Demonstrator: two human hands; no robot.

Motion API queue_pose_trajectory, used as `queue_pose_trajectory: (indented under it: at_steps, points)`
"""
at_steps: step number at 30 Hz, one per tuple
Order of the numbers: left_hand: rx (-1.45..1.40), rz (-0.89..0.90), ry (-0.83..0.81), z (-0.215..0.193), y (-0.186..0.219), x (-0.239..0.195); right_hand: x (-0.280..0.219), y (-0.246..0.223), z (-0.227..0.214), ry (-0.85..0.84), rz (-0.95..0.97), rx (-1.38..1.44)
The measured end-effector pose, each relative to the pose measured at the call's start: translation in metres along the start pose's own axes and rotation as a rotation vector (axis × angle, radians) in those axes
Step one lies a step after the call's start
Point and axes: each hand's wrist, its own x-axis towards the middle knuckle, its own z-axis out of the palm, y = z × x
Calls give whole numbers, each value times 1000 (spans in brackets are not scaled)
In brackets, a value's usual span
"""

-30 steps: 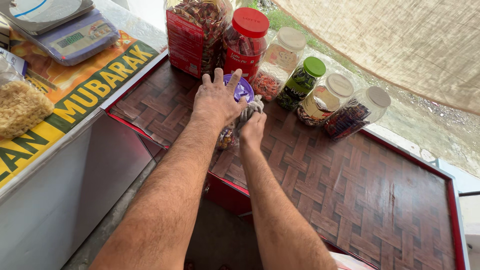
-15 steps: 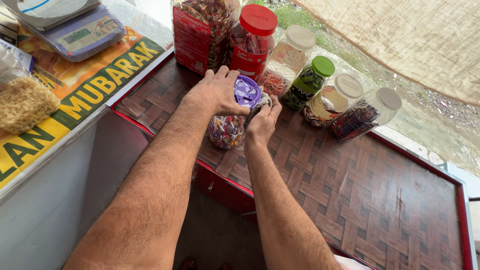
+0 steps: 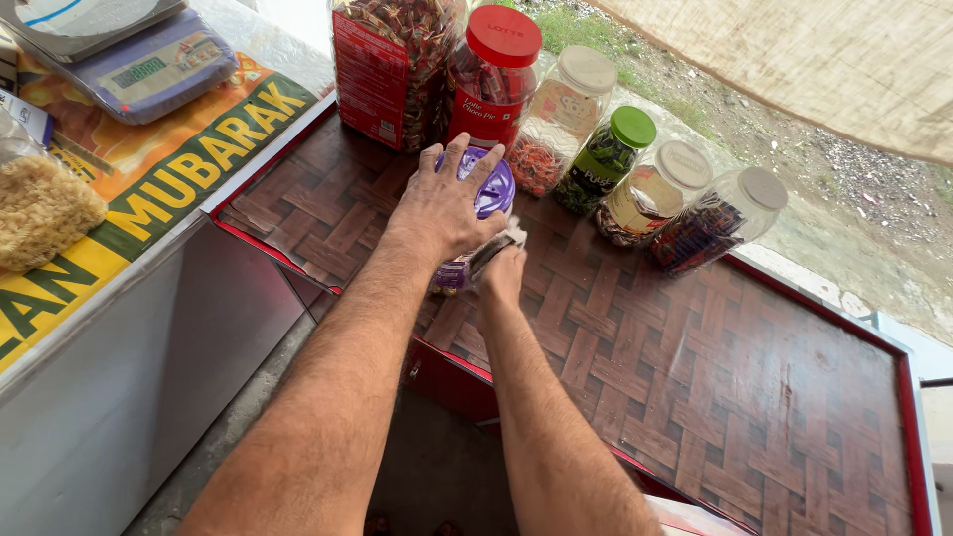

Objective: The person wipes various jars and containers using a cloth, moving several items across a counter surface.

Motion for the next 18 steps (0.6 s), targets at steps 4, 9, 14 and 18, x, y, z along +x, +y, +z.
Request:
queue_pose_trajectory:
  at_steps: [4,9,14,18]
  points:
    - [59,-145,-114,2,7,9,3,-23,7,58,-90,-73]
    - [97,-486,-12,-8,32,7,-14,-30,4,-129,-155,12]
    - [90,-489,-144,-30,31,4,-17,-36,6,-6,-156,43]
    - [24,-551,-79,-30,34,2,-12,-21,8,99,-374,-170]
